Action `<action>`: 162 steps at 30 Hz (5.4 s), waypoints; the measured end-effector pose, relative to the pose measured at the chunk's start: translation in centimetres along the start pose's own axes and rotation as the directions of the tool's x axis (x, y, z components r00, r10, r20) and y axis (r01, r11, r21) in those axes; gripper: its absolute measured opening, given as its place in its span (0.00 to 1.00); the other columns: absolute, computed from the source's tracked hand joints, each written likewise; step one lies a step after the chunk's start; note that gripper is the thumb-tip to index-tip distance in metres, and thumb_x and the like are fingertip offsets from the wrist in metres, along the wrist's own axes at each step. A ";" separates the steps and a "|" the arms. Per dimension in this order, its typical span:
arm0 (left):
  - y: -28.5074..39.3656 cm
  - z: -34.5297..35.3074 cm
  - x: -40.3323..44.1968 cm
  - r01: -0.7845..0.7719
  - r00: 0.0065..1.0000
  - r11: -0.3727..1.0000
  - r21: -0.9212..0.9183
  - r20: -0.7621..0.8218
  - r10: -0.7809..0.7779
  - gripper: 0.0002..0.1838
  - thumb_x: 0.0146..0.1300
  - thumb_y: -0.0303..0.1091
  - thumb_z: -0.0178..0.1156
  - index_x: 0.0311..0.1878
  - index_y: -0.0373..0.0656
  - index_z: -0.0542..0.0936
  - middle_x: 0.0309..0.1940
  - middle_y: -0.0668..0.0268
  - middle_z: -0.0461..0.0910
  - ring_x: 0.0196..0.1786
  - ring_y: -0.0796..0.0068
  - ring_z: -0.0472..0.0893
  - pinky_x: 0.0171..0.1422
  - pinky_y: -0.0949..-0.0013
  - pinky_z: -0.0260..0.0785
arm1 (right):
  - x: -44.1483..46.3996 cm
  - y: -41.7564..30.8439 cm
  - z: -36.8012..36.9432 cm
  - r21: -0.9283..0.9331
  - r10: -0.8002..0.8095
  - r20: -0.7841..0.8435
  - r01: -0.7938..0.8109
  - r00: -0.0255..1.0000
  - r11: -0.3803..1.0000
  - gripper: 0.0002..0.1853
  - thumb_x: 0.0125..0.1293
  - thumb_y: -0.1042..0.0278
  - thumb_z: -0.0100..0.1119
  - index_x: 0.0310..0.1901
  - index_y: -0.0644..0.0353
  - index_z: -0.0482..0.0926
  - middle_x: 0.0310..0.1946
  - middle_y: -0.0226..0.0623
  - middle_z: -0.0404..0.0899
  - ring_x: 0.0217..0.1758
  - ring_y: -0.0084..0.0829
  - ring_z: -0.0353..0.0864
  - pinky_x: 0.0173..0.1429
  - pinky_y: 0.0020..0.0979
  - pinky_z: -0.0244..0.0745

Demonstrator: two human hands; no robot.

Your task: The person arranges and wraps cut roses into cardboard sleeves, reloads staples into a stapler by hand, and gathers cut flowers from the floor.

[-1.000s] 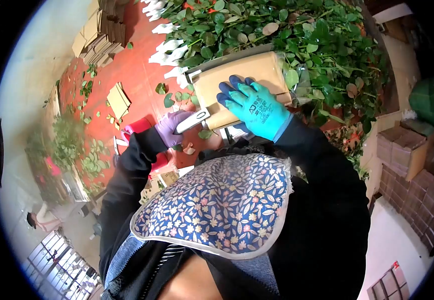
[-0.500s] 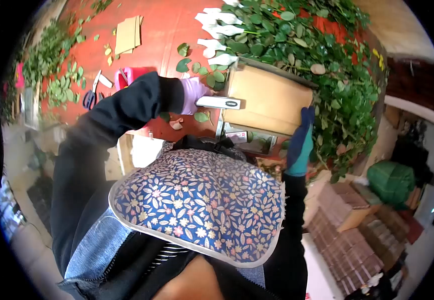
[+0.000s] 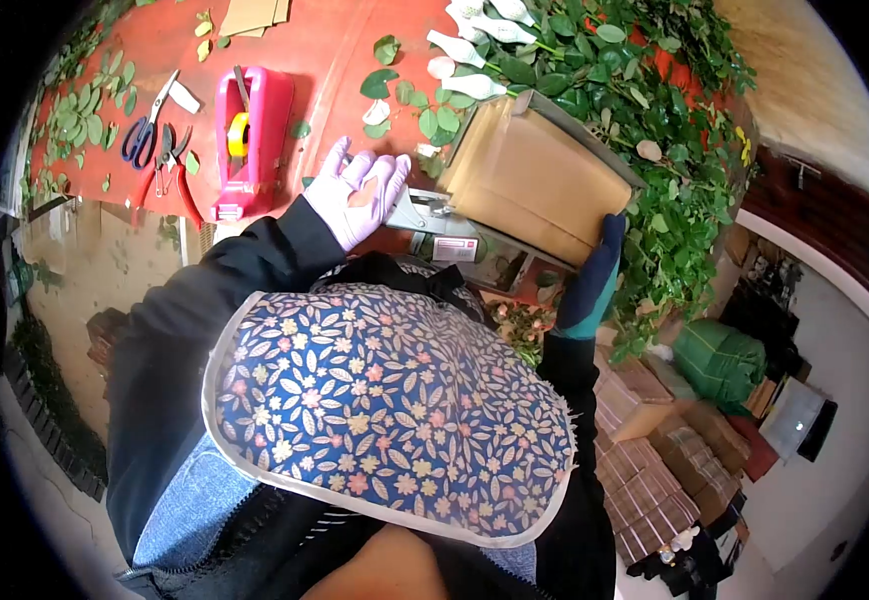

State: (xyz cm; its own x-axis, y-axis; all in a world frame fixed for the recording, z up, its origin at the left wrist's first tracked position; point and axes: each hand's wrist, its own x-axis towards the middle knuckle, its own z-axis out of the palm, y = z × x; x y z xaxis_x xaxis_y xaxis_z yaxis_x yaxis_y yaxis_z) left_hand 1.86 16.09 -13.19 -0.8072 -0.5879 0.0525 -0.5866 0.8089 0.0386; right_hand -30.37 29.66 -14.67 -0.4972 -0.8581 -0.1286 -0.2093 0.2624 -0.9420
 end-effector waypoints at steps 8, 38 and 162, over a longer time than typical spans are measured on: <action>-1.3 2.4 3.3 -0.107 0.994 0.989 -0.106 0.022 0.110 0.12 0.57 0.34 0.56 0.43 0.42 0.76 0.34 0.64 0.74 0.38 0.65 0.77 0.45 0.58 0.73 | 0.3 -0.1 0.7 -0.012 -0.032 -0.069 0.031 0.997 0.999 0.27 0.80 0.57 0.36 0.72 0.67 0.62 0.74 0.43 0.59 0.77 0.35 0.57 0.80 0.38 0.49; 3.0 -4.9 1.2 0.241 0.970 -0.327 -0.914 0.223 0.092 0.39 0.62 0.45 0.69 0.70 0.40 0.63 0.64 0.64 0.71 0.58 0.71 0.75 0.65 0.63 0.66 | -2.9 -15.1 6.0 -0.183 0.018 0.604 0.116 0.797 0.976 0.38 0.65 0.64 0.65 0.71 0.69 0.58 0.56 0.56 0.77 0.58 0.47 0.80 0.60 0.41 0.73; -0.6 4.6 -9.5 -0.235 0.677 -0.929 -0.285 0.638 -0.367 0.16 0.72 0.41 0.54 0.55 0.41 0.75 0.32 0.72 0.74 0.27 0.87 0.72 0.31 0.79 0.68 | 13.0 0.9 20.1 -0.477 -0.335 0.762 0.830 0.554 0.289 0.11 0.65 0.60 0.60 0.45 0.55 0.80 0.35 0.41 0.80 0.39 0.45 0.79 0.43 0.46 0.72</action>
State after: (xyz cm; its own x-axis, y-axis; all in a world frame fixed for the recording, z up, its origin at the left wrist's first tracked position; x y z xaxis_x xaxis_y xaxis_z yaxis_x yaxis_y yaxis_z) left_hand 9.60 21.25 -18.31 -0.3726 -0.6947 -0.6153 0.7537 -0.6133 0.2361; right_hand -20.09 9.90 -23.39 0.4360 -0.8999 0.0077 -0.8749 -0.4258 -0.2307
